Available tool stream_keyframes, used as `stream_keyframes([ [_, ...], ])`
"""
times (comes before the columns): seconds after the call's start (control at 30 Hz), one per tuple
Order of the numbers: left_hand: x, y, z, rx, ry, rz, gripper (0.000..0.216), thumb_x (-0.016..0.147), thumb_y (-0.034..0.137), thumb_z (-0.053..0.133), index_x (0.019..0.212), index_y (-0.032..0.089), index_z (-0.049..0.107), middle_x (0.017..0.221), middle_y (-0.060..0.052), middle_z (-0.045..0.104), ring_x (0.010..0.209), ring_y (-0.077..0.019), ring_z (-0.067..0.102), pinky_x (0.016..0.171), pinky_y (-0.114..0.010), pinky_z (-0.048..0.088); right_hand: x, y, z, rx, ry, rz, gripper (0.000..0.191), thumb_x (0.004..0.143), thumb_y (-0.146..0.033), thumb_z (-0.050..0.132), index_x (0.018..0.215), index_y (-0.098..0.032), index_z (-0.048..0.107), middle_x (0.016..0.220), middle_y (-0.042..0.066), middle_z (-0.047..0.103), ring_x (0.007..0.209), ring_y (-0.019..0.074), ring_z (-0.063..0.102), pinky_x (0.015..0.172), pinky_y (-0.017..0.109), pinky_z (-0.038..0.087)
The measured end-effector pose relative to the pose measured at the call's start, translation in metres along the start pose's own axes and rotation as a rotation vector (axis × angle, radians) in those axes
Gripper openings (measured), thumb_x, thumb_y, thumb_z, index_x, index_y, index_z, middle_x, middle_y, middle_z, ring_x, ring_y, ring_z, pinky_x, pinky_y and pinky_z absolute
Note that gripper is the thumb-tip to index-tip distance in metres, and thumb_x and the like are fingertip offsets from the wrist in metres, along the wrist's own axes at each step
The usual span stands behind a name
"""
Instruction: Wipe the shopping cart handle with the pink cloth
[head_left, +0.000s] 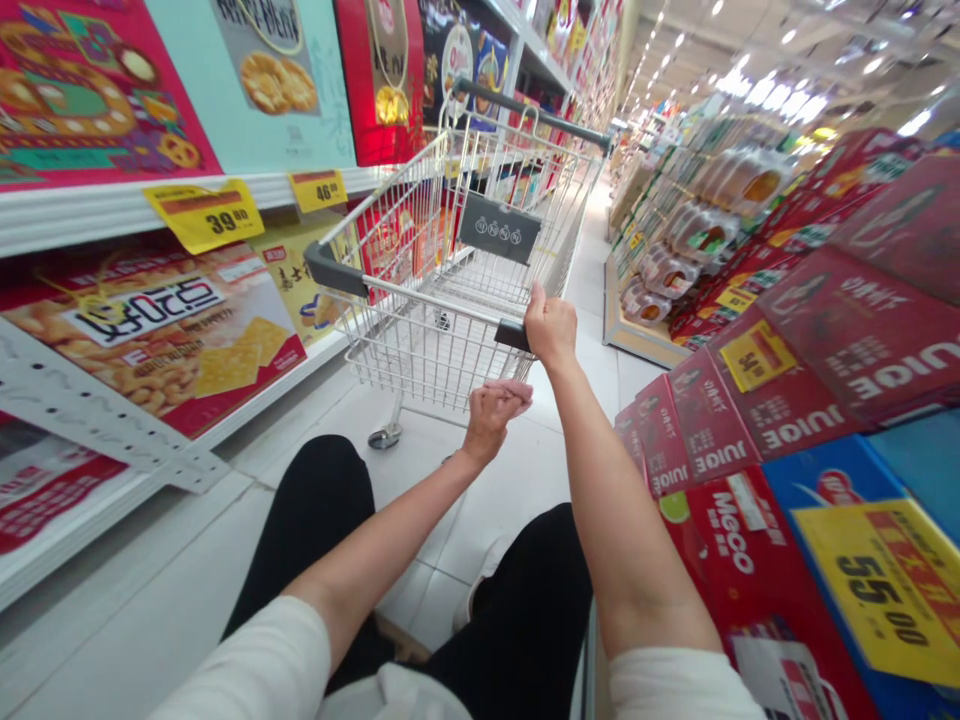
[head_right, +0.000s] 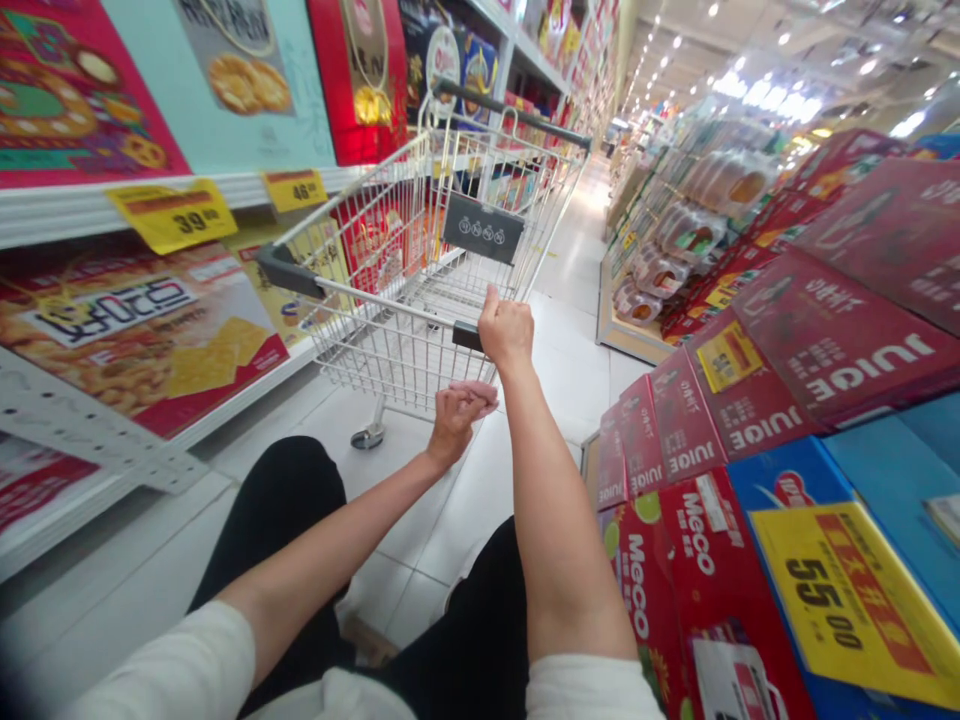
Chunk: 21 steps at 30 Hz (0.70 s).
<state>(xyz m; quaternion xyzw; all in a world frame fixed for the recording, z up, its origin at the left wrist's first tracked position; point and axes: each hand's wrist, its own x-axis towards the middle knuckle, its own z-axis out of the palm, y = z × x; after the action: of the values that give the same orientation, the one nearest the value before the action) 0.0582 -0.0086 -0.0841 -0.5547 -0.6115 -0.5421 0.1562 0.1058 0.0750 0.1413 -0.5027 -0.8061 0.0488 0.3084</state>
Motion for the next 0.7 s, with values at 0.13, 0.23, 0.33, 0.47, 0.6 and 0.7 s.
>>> stream_keyframes([
  [0.13,0.022,-0.021,-0.02,0.004,-0.048,0.035,0.035,0.104,0.028,0.046,0.104,0.029,0.081,0.099,-0.01,0.063,0.108,-0.0262,0.055,0.1,-0.044,0.048,0.0,0.003,-0.002,0.03,-0.016,0.004,0.069,0.112,-0.038,0.025,0.078,-0.016,0.08,0.083,0.015,0.078,0.089,0.0231,0.075,0.084,0.031,0.048],
  [0.23,0.034,-0.027,-0.02,-0.03,-0.189,0.099,0.033,0.106,0.032,0.047,0.11,0.035,0.08,0.099,-0.008,0.065,0.108,-0.0238,0.057,0.104,-0.043,0.046,0.001,0.006,0.0,0.06,0.005,-0.012,0.069,0.112,-0.037,0.024,0.076,-0.016,0.079,0.078,0.014,0.077,0.086,0.0224,0.073,0.083,0.031,0.048],
  [0.33,0.032,-0.034,-0.016,-0.03,-0.267,0.129,0.036,0.107,0.034,0.045,0.116,0.037,0.079,0.094,-0.006,0.066,0.101,-0.0207,0.06,0.1,-0.039,0.048,0.001,0.007,0.001,0.063,0.014,-0.028,0.067,0.111,-0.037,0.026,0.075,-0.016,0.078,0.076,0.014,0.077,0.085,0.0229,0.072,0.081,0.031,0.048],
  [0.47,0.02,-0.052,-0.019,-0.037,-0.242,0.213,0.039,0.109,0.032,0.041,0.114,0.038,0.079,0.092,-0.005,0.066,0.095,-0.0189,0.062,0.096,-0.036,0.049,0.001,0.007,0.0,0.045,0.014,-0.03,0.066,0.111,-0.037,0.028,0.075,-0.016,0.078,0.076,0.014,0.076,0.085,0.0232,0.072,0.081,0.031,0.047],
  [0.6,0.011,-0.06,-0.033,-0.014,-0.261,0.272,0.042,0.109,0.032,0.038,0.104,0.036,0.08,0.085,-0.004,0.065,0.085,-0.018,0.062,0.085,-0.033,0.051,0.0,0.006,0.0,0.036,0.018,-0.033,0.066,0.111,-0.036,0.027,0.072,-0.018,0.078,0.075,0.013,0.076,0.085,0.0232,0.072,0.08,0.03,0.047],
  [0.7,0.012,-0.051,-0.034,0.029,-0.269,0.274,0.045,0.109,0.028,0.034,0.11,0.033,0.078,0.091,-0.006,0.068,0.091,-0.0194,0.063,0.089,-0.036,0.051,0.0,0.007,0.0,0.043,0.027,-0.036,0.066,0.11,-0.036,0.026,0.072,-0.018,0.077,0.073,0.013,0.076,0.083,0.0224,0.072,0.08,0.03,0.047],
])
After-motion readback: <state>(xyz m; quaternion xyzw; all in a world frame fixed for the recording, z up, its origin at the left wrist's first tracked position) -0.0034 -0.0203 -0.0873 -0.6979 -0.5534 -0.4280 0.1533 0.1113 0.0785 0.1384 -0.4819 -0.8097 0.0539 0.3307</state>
